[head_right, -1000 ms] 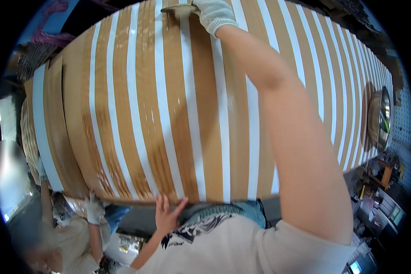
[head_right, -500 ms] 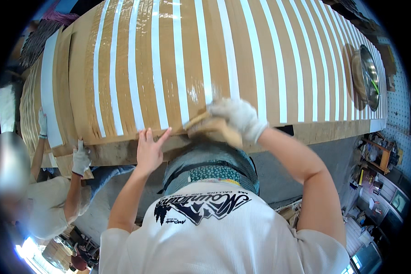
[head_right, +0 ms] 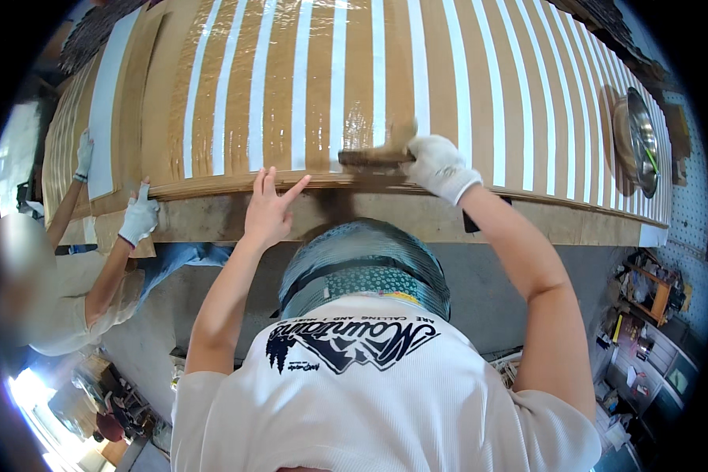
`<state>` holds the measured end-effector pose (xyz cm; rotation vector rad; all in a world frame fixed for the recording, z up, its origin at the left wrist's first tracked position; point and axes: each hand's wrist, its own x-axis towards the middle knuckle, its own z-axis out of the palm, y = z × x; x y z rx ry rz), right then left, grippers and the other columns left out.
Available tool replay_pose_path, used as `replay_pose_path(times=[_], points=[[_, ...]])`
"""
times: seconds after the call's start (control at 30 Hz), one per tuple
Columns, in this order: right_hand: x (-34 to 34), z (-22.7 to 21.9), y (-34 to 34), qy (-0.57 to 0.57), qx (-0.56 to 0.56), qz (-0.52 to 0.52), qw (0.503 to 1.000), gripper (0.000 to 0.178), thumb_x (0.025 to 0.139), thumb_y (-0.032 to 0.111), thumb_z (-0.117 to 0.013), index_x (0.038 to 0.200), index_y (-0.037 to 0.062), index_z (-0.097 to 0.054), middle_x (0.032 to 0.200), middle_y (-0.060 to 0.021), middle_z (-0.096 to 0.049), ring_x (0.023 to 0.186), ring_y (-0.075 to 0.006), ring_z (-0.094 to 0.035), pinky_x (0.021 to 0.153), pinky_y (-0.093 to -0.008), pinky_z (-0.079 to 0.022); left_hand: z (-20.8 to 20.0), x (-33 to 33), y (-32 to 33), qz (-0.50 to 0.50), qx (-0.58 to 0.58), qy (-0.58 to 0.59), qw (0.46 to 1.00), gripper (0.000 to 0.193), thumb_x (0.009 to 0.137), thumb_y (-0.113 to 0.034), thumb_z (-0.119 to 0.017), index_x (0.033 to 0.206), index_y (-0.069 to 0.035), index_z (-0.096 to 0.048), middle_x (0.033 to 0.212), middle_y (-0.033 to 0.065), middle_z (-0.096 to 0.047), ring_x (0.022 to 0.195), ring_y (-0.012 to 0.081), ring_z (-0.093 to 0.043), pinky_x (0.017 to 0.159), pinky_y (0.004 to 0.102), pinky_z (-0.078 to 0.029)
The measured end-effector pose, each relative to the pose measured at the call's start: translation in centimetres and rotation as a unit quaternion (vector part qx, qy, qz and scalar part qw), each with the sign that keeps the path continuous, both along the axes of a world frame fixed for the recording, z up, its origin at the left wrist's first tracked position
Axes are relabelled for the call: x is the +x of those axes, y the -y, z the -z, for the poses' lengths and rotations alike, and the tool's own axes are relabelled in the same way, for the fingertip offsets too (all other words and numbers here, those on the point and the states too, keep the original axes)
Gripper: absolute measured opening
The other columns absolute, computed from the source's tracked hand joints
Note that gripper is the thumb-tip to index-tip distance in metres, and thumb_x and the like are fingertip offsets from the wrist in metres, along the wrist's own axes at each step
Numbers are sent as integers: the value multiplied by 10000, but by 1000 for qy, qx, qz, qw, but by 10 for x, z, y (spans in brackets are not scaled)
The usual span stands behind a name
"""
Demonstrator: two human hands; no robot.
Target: The person repeatedly dips a brush into a metal bowl and applies a liquid substance in long strokes across a large, striped, curved surface. Another person is visible working on the same surface from the opposite side.
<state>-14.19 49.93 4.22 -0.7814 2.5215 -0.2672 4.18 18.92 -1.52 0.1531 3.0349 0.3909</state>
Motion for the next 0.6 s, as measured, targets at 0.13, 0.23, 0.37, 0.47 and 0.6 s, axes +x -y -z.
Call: replay_pose_path(times=[0.13, 0.23, 0.37, 0.47, 0.6], points=[[-8, -23, 65, -119, -146, 12, 982, 295, 883, 278, -670, 1117, 99, -676, 894, -182, -701, 885, -347, -691, 777, -441, -550, -1, 3, 14, -161, 165, -33, 973, 664, 820, -38, -587, 1467, -129, -474, 1400, 221, -497, 1332, 380, -466, 1149, 467, -364], [3, -15, 122, -246, -178, -18, 953, 261, 901, 178, -629, 1161, 160, -640, 954, -81, -696, 909, -269, -692, 749, -389, -554, 16, -3, 23, -280, 103, -115, 947, 507, 914, -94, -549, 1393, 58, -487, 1418, 231, -507, 1303, 375, -504, 1084, 436, -426], [44, 42, 125, -290, -142, -47, 945, 282, 890, 141, -607, 1170, 151, -579, 995, -103, -679, 968, -266, -682, 754, -386, -548, 35, -8, 39, -235, -18, -88, 968, 456, 938, -168, -557, 1339, 48, -536, 1404, 249, -530, 1296, 369, -521, 1098, 435, -420], [56, 22, 108, -171, -189, -73, 964, 272, 847, 175, -640, 1113, 123, -622, 1036, -93, -692, 1006, -286, -671, 842, -406, -532, 35, -13, 38, -230, -58, -33, 971, 435, 949, -228, -562, 1277, 57, -575, 1387, 257, -547, 1274, 362, -544, 1092, 439, -427], [-7, -32, 107, 53, -18, 19, 998, 284, 859, 257, -687, 1104, 120, -642, 1057, -128, -694, 1037, -329, -655, 887, -428, -519, 4, -36, 26, -252, -87, 78, 961, 610, 931, -438, -605, 1217, 101, -617, 1326, 269, -592, 1252, 357, -554, 1107, 437, -393]])
